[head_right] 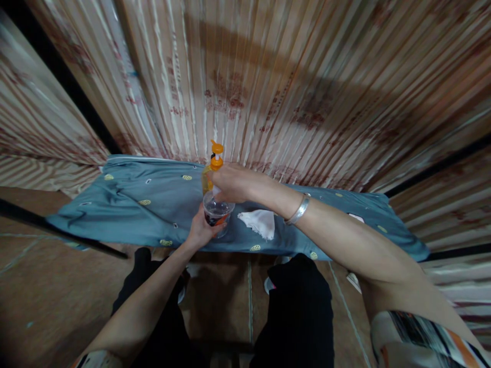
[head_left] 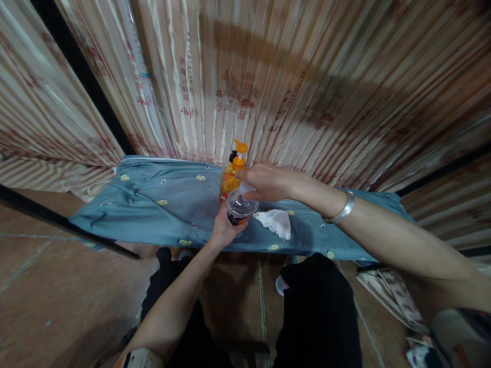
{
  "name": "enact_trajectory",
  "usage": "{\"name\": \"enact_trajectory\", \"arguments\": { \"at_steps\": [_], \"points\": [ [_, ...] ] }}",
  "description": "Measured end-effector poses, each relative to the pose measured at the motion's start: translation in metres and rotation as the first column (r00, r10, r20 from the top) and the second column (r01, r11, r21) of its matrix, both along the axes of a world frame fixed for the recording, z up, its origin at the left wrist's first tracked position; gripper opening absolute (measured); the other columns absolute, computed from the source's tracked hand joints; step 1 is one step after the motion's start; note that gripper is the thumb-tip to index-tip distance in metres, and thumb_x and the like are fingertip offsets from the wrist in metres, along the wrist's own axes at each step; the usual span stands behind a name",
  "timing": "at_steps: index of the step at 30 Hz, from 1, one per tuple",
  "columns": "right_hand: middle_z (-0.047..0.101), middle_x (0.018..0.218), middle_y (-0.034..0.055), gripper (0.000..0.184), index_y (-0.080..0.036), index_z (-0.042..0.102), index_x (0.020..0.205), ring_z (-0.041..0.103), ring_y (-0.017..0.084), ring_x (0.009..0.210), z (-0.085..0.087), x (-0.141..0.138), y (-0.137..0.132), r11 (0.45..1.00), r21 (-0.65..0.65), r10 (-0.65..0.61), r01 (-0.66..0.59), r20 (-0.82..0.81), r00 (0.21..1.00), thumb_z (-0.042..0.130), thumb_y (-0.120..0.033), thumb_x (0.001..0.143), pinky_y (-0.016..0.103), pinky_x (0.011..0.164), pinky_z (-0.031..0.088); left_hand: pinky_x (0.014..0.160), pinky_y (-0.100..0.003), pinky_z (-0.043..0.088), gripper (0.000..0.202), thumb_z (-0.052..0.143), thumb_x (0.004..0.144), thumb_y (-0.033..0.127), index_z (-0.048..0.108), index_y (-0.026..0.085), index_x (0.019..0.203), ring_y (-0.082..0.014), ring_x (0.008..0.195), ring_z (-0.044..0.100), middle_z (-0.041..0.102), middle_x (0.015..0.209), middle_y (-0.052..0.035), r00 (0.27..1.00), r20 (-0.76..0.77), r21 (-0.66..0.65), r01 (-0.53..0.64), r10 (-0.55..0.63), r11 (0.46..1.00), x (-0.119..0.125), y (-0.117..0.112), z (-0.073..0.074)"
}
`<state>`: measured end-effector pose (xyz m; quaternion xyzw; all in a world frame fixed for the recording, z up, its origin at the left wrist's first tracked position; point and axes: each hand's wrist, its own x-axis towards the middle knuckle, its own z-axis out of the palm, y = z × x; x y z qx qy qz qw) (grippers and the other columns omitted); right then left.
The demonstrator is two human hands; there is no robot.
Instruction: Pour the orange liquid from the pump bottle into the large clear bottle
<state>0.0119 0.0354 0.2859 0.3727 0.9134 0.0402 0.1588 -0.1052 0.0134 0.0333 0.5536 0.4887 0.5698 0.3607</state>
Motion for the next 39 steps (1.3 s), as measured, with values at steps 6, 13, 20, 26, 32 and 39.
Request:
{"name": "enact_trajectory", "arguments": {
  "at_steps": [6,13,20,26,32,39],
  "points": [
    [0.079,0.110,0.0228,0.034,-0.008,0.074,0.118,0.075,0.032,0.109,-0.010,0.001,0.006,1.000,0.009,-0.022,0.023,-0.047,0.999,0.057,-0.034,0.104,0.038,0.089,0.053,0.113,-0.055,0.052,0.085,0.091,0.057,0.021,0.057,0.020,0.134,-0.0326,0.122,0.071,0.075,0.126,-0.0106,1.000,-0.007,-0.004,-0.007,0.007,1.000,0.000,0.000,0.000],
    [0.080,0.114,0.0186,0.040,-0.010,0.067,0.133,0.075,0.029,0.112,-0.004,0.000,0.003,1.000,-0.011,0.004,-0.004,-0.005,1.000,0.069,-0.030,0.098,0.032,0.088,0.053,0.113,-0.054,0.052,0.084,0.090,0.058,0.021,0.057,0.018,0.135,-0.0325,0.123,0.071,0.075,0.127,-0.0122,1.000,-0.006,0.011,-0.003,0.004,1.000,0.001,0.000,0.001],
    [0.079,0.111,0.0248,0.032,-0.005,0.074,0.118,0.075,0.032,0.110,-0.008,0.001,0.004,0.998,-0.004,-0.056,0.056,-0.014,0.998,0.058,-0.029,0.104,0.037,0.090,0.053,0.112,-0.052,0.053,0.084,0.090,0.058,0.022,0.056,0.018,0.135,-0.0319,0.123,0.071,0.074,0.129,-0.0117,1.000,-0.011,0.007,-0.002,0.002,1.000,0.001,0.000,0.001],
    [0.078,0.118,0.0185,0.044,-0.012,0.064,0.135,0.074,0.029,0.114,-0.008,0.006,0.007,1.000,-0.020,-0.014,0.013,-0.092,0.996,0.070,-0.033,0.097,0.033,0.092,0.052,0.111,-0.052,0.054,0.083,0.091,0.058,0.022,0.057,0.022,0.134,-0.0320,0.120,0.072,0.075,0.125,-0.0097,1.000,-0.011,0.001,-0.004,0.004,1.000,0.001,0.000,0.001],
    [0.079,0.111,0.0237,0.034,-0.007,0.072,0.122,0.075,0.033,0.111,-0.012,0.005,0.008,0.999,0.001,-0.036,0.037,-0.068,0.997,0.062,-0.032,0.102,0.039,0.091,0.053,0.112,-0.052,0.053,0.084,0.091,0.058,0.023,0.057,0.021,0.134,-0.0332,0.123,0.070,0.074,0.128,-0.0112,1.000,-0.013,0.001,-0.007,0.007,1.000,0.001,0.000,0.001],
    [0.078,0.119,0.0181,0.049,-0.012,0.062,0.138,0.073,0.030,0.116,-0.007,0.007,0.011,0.999,-0.035,0.010,-0.014,-0.110,0.994,0.073,-0.034,0.096,0.034,0.094,0.051,0.111,-0.053,0.053,0.084,0.091,0.057,0.024,0.057,0.021,0.133,-0.0321,0.121,0.071,0.075,0.126,-0.0098,1.000,-0.012,0.000,-0.010,0.010,1.000,0.001,0.001,0.000]
  ]
}}
